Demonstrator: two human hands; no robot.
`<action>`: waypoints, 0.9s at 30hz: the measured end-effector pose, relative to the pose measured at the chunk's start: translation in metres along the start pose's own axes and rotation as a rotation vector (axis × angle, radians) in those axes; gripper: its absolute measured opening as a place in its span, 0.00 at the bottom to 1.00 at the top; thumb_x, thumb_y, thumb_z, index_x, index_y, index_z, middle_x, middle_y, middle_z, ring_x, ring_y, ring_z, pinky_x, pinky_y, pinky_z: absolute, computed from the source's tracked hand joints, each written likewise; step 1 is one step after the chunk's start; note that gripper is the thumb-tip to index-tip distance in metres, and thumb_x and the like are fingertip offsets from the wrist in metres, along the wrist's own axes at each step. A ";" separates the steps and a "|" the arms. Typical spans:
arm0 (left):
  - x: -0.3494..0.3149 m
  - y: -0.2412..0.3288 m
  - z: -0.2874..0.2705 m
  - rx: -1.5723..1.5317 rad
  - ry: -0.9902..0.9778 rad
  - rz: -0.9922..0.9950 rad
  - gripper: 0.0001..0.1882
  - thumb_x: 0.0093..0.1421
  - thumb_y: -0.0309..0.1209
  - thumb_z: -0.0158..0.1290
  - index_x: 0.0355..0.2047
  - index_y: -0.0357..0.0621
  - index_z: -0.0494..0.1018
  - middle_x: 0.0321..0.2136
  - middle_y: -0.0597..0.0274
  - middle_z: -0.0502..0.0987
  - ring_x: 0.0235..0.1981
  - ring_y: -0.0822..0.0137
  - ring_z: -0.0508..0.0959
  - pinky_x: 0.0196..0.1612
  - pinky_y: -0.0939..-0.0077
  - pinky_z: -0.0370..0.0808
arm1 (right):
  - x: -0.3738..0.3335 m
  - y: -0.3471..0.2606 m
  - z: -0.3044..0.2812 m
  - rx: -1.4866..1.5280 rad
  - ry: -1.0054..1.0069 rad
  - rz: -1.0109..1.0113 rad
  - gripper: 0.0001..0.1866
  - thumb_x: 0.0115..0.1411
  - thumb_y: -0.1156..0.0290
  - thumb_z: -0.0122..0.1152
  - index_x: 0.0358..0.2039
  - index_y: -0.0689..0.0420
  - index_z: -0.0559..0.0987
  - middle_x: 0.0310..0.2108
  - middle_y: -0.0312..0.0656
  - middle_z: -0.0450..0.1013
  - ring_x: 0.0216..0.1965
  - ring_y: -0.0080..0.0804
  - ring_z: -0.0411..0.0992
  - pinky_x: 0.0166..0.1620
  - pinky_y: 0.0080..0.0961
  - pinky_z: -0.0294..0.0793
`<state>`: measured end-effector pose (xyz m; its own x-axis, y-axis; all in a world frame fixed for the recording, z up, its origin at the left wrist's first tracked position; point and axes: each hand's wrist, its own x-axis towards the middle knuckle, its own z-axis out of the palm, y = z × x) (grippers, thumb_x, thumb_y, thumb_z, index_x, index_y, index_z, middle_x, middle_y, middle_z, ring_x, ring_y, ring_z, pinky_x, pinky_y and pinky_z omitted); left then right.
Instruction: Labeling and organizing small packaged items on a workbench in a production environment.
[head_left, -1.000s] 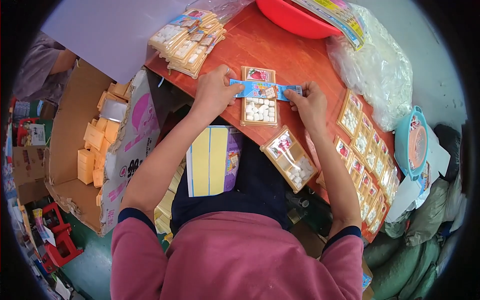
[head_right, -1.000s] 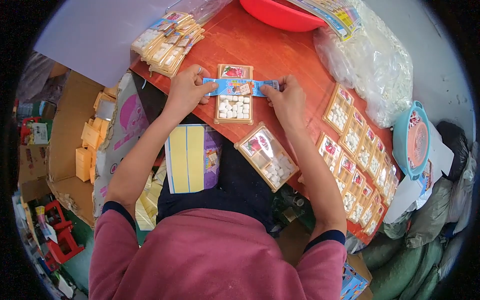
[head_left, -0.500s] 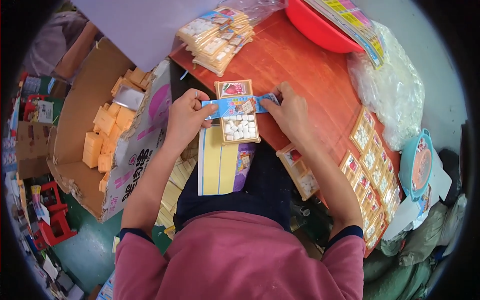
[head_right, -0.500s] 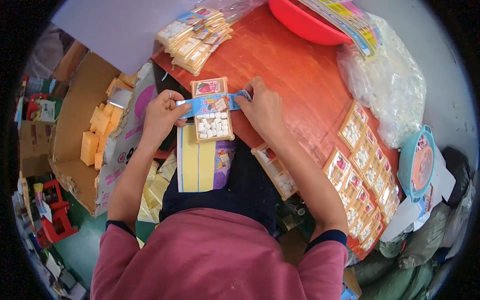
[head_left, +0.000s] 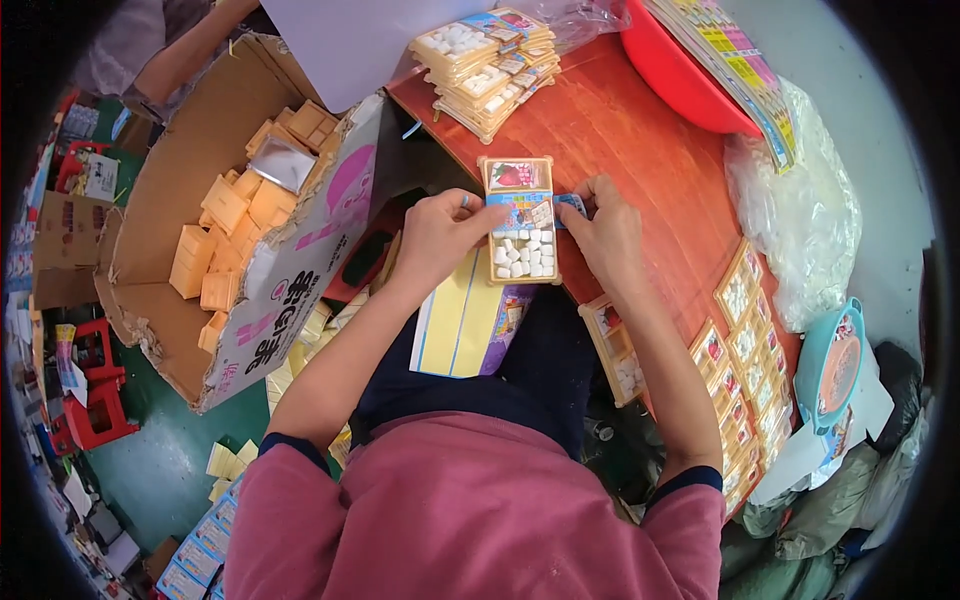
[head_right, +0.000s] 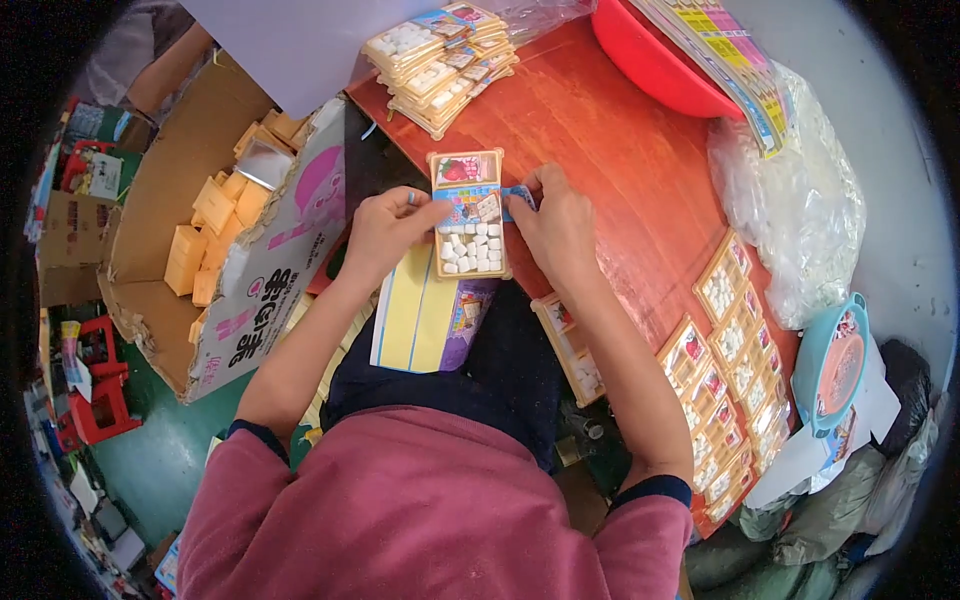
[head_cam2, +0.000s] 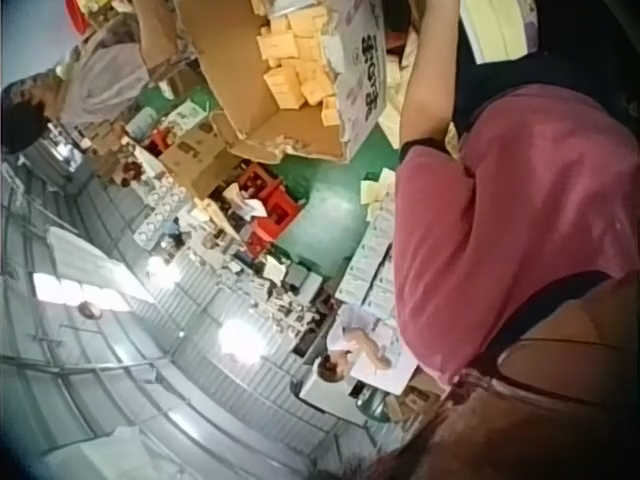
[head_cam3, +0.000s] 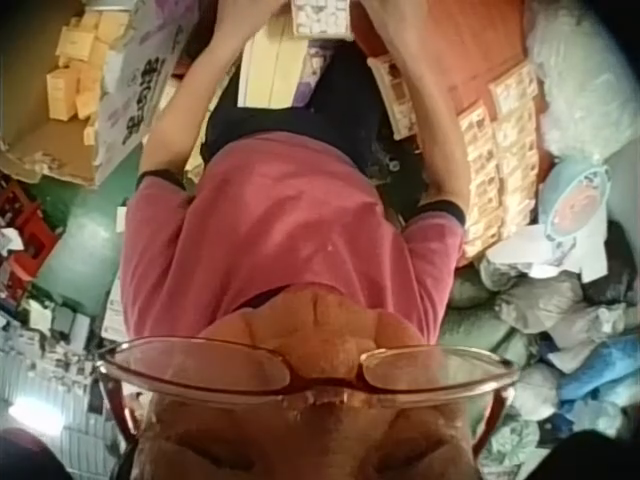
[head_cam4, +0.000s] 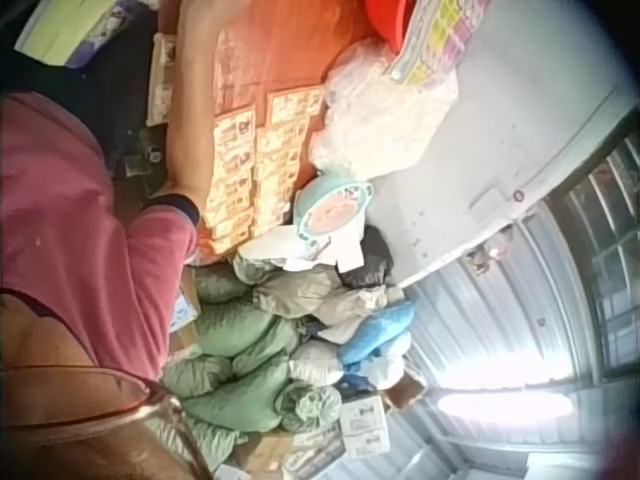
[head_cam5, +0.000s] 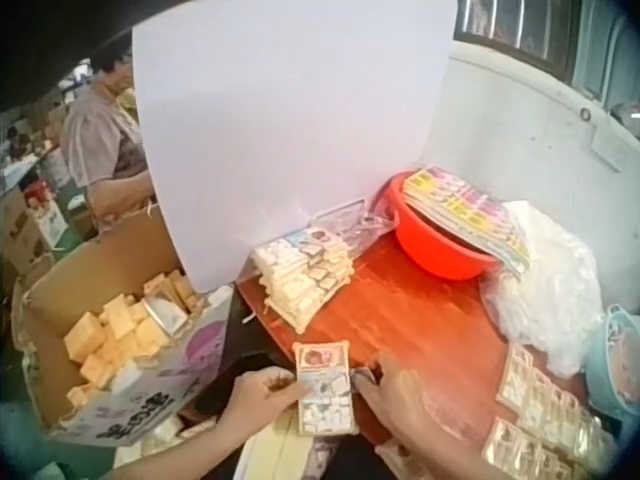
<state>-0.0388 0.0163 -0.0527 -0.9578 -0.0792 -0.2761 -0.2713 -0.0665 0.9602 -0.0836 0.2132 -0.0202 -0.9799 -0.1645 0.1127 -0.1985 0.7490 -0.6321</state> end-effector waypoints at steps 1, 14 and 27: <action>-0.001 0.002 0.001 0.153 -0.029 0.001 0.12 0.55 0.33 0.58 0.29 0.32 0.74 0.27 0.61 0.78 0.28 0.76 0.77 0.33 0.80 0.77 | 0.000 0.000 0.000 0.000 0.001 -0.002 0.11 0.49 0.70 0.65 0.28 0.61 0.72 0.22 0.46 0.74 0.24 0.36 0.74 0.28 0.31 0.71; -0.008 0.006 0.012 0.042 0.026 0.062 0.12 0.51 0.34 0.63 0.26 0.39 0.73 0.31 0.62 0.76 0.32 0.72 0.76 0.30 0.77 0.75 | 0.000 0.001 0.002 -0.014 0.045 -0.023 0.11 0.49 0.71 0.64 0.28 0.63 0.73 0.23 0.48 0.74 0.24 0.39 0.74 0.29 0.33 0.71; -0.015 0.022 -0.001 -0.559 -0.124 -0.124 0.09 0.56 0.25 0.55 0.35 0.38 0.68 0.34 0.57 0.76 0.37 0.68 0.78 0.44 0.70 0.75 | -0.008 -0.006 -0.013 0.721 0.002 0.259 0.06 0.56 0.74 0.60 0.29 0.63 0.73 0.22 0.37 0.73 0.20 0.17 0.69 0.22 0.14 0.69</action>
<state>-0.0300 0.0148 -0.0277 -0.9352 0.0769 -0.3456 -0.3230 -0.5855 0.7435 -0.0743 0.2179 -0.0074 -0.9936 -0.0386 -0.1065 0.0991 0.1595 -0.9822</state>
